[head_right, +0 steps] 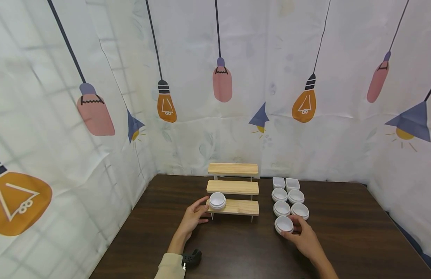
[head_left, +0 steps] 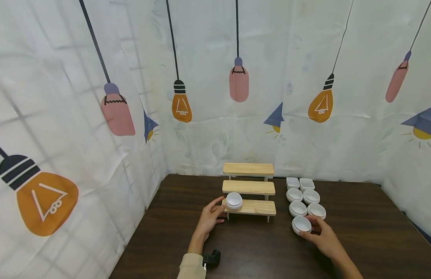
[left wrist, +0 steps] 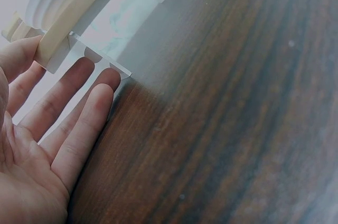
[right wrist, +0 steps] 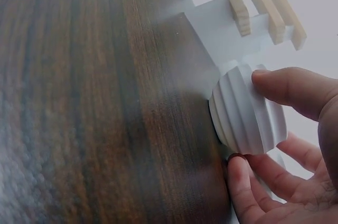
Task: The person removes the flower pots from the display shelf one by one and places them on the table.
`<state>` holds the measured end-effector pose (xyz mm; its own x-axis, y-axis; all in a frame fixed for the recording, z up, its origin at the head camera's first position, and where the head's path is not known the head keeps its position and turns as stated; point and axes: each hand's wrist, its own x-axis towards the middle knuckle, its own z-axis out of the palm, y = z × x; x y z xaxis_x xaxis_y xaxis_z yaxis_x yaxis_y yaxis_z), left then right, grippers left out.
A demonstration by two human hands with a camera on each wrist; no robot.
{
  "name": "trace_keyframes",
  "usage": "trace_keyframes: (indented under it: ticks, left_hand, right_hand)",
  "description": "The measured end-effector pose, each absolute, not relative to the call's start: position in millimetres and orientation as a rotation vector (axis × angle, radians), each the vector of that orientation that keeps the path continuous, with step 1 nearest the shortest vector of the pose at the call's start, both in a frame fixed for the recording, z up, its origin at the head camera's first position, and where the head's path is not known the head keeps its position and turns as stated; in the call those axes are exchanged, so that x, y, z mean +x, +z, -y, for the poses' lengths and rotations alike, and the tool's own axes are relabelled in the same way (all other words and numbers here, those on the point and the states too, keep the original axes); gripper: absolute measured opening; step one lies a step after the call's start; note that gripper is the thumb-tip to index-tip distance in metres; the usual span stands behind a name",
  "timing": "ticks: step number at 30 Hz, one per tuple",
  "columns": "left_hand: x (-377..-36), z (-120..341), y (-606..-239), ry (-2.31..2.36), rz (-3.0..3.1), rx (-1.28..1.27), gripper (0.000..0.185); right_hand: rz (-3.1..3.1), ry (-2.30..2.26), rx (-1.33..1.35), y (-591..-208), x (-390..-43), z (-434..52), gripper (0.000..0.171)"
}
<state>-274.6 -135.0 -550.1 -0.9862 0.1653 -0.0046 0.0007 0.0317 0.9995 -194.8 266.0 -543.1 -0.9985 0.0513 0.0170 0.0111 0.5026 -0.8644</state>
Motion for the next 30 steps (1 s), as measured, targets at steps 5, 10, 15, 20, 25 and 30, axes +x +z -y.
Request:
trace_keyframes:
  ticks: [5, 10, 15, 20, 25, 30]
  left_hand:
    - [-274.8, 134.8, -550.5, 2.104, -2.166, 0.176, 0.049]
    - [-274.9, 134.8, -550.6, 2.106, -2.166, 0.185, 0.049]
    - [-275.1, 134.6, -550.4, 2.103, -2.166, 0.185, 0.049]
    - [-275.3, 134.9, -550.9, 2.102, -2.169, 0.184, 0.049]
    - [-276.8, 134.9, -553.1, 2.09, -2.18, 0.175, 0.049]
    - [-276.6, 135.0, -553.6, 2.084, -2.186, 0.168, 0.049]
  right_hand:
    - [2.704, 1.525, -0.048, -543.8, -195.3, -266.9, 0.061]
    - [2.713, 1.521, -0.062, -545.3, -196.2, -267.4, 0.061]
    - [2.718, 1.517, -0.057, -544.2, -196.4, -267.3, 0.061]
    - [2.716, 1.528, -0.058, -542.5, -196.2, -266.9, 0.062]
    - [2.714, 1.528, -0.068, -542.9, -196.6, -266.8, 0.062]
    - [2.719, 1.537, -0.07, -541.5, -196.0, -266.8, 0.063]
